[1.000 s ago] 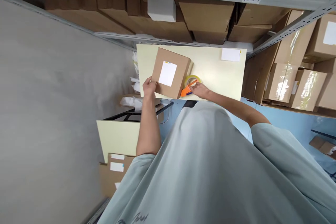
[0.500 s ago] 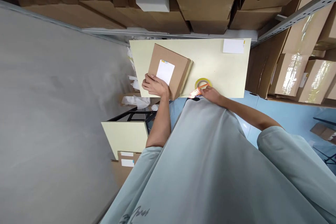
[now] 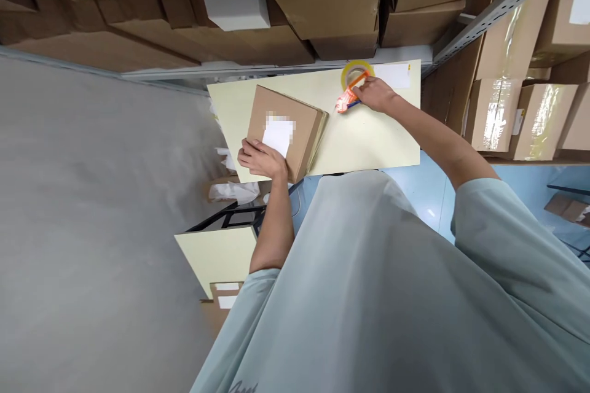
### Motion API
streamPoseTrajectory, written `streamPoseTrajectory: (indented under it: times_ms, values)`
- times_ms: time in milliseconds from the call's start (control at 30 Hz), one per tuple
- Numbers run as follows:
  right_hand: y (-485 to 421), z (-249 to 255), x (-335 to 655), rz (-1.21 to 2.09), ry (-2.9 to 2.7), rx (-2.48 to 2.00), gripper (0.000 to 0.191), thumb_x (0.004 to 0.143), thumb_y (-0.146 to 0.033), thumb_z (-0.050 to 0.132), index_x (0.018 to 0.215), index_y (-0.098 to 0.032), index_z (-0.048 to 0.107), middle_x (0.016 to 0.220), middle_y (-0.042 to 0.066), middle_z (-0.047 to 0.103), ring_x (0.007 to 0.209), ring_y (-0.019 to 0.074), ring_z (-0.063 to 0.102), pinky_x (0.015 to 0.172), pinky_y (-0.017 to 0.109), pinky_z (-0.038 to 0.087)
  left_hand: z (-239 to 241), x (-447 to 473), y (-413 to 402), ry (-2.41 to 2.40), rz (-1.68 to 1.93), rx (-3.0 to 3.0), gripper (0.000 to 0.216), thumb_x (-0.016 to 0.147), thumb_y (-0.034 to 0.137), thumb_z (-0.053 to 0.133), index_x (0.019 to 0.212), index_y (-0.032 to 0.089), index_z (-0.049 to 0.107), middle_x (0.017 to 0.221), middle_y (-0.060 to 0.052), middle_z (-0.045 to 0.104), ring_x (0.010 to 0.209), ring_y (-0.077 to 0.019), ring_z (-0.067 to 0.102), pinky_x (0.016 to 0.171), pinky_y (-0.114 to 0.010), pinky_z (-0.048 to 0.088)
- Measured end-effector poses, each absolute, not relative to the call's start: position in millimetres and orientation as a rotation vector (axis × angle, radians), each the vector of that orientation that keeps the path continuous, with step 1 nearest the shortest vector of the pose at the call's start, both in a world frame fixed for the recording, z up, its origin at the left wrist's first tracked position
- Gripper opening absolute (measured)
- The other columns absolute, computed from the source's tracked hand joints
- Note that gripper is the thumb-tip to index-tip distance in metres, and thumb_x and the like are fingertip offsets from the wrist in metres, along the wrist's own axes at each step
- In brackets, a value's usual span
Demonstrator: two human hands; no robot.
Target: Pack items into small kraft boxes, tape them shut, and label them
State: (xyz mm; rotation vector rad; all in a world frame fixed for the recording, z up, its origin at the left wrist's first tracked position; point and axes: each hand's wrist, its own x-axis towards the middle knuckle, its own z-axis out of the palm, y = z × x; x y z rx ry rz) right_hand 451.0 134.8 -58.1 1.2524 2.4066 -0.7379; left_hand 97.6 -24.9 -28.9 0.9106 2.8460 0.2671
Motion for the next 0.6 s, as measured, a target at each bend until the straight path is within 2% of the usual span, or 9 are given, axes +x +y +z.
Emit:
streamPoseTrajectory:
  times_ms: [133,267,333,400,467,533,600]
  values:
    - [143.8,-69.6,418.7,-0.739,2.413,1.208,0.057,0.106,-0.007,0.042,0.161,0.002,0.052,0.140,0.022,0.084,0.135,0.0311,0.077,0.129,0.053,0.046,-31.8,95.4,-30.2,2.813,0.328,1.017,0.050,0.121,0.036,0.037,0.160,0.017,0.062,0.162,-0.027,0.059,0.160,-0.0419,0.051,0.127,-0.073,0.051]
    - [120.4,-62.8,409.9,-0.611,2.432,0.997,0.060,0.103,-0.004,0.042,0.163,0.003,0.048,0.138,0.024,0.084,0.128,0.0298,0.079,0.127,0.051,0.044,-32.6,72.5,-31.1,2.716,0.336,1.217,0.052,0.118,0.034,0.040,0.160,0.016,0.065,0.163,-0.026,0.061,0.159,-0.0429,0.052,0.130,-0.072,0.049]
    - [95.6,-57.0,407.1,-0.586,2.445,0.918,0.056,0.104,-0.004,0.041,0.158,0.006,0.052,0.136,0.026,0.084,0.124,0.0306,0.080,0.125,0.051,0.046,-33.8,51.3,-24.6,2.588,0.340,1.394,0.052,0.117,0.032,0.042,0.159,0.017,0.068,0.164,-0.023,0.063,0.162,-0.0420,0.051,0.136,-0.071,0.042]
    - [65.2,-52.1,401.0,-0.619,2.445,0.872,0.053,0.105,-0.004,0.038,0.154,0.007,0.056,0.134,0.029,0.084,0.120,0.0329,0.082,0.123,0.052,0.047,-36.8,32.1,-12.6,2.418,0.351,1.568,0.050,0.115,0.027,0.044,0.157,0.018,0.069,0.165,-0.019,0.065,0.169,-0.0404,0.044,0.145,-0.074,0.025]
    - [33.1,-48.3,390.6,-0.663,2.438,0.844,0.056,0.104,-0.002,0.035,0.155,0.008,0.057,0.131,0.030,0.084,0.117,0.0350,0.083,0.123,0.054,0.048,-41.8,26.4,1.0,2.197,0.366,1.715,0.048,0.110,0.020,0.050,0.155,0.014,0.068,0.163,-0.018,0.067,0.175,-0.0398,0.037,0.148,-0.076,0.007]
    - [3.2,-45.4,376.7,-0.716,2.437,0.839,0.061,0.101,0.001,0.037,0.158,0.008,0.056,0.126,0.029,0.085,0.113,0.0354,0.084,0.123,0.055,0.048,-48.6,41.6,9.5,1.952,0.405,1.803,0.048,0.108,0.017,0.054,0.153,0.009,0.066,0.162,-0.019,0.068,0.177,-0.0387,0.035,0.149,-0.073,0.003]
    - [-21.7,-43.2,361.7,-0.746,2.455,0.845,0.066,0.098,0.003,0.039,0.163,0.008,0.053,0.122,0.026,0.086,0.108,0.0340,0.085,0.123,0.056,0.048,-56.5,75.3,7.1,1.788,0.499,1.807,0.044,0.116,0.025,0.047,0.154,0.013,0.065,0.165,-0.020,0.066,0.179,-0.0325,0.034,0.152,-0.063,0.010]
